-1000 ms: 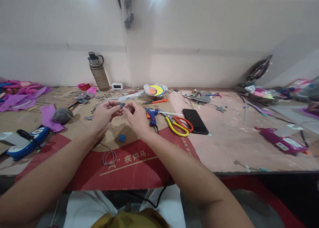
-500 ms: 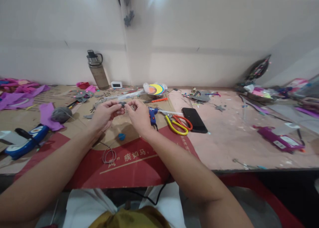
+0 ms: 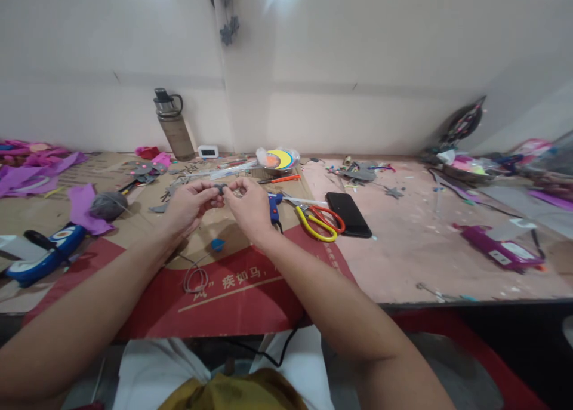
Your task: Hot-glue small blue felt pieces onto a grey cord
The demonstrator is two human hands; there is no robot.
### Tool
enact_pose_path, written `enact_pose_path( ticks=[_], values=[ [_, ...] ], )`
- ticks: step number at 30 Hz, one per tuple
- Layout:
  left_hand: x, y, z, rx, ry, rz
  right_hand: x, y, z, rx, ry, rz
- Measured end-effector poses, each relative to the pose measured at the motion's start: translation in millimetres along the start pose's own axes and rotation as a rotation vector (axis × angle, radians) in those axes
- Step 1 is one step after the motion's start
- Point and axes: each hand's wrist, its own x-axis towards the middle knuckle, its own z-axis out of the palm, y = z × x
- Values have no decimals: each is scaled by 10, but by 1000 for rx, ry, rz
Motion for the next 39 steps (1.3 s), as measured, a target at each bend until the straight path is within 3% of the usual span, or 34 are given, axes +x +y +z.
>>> enact_pose_path(
  ticks=[5, 10, 13, 17, 24, 28, 34, 36, 39],
  values=[
    [7, 21, 14, 6, -28, -3, -3, -5, -18, 2, 41, 25],
    [22, 16, -19, -21, -76, -49, 42, 35, -28, 223, -109, 119],
    [33, 11, -53, -50, -123, -137, 74, 76, -36, 333, -109, 189],
    [20, 35, -66, -10, -137, -199, 77, 100, -61, 309, -99, 217],
    [9, 32, -61, 232, -65, -121, 16, 40, -52, 232, -158, 173],
    [33, -14, -69, 230, -96, -84, -8, -5, -41, 275, -196, 214],
    [43, 68, -156, 110, -202, -271, 16, 10, -105, 370, -238, 365],
    [42, 125, -191, 120, -242, -323, 27, 29, -132, 351, -243, 350],
    [27, 165, -185, 176, -220, -296, 30, 41, -151, 283, -251, 281]
  ],
)
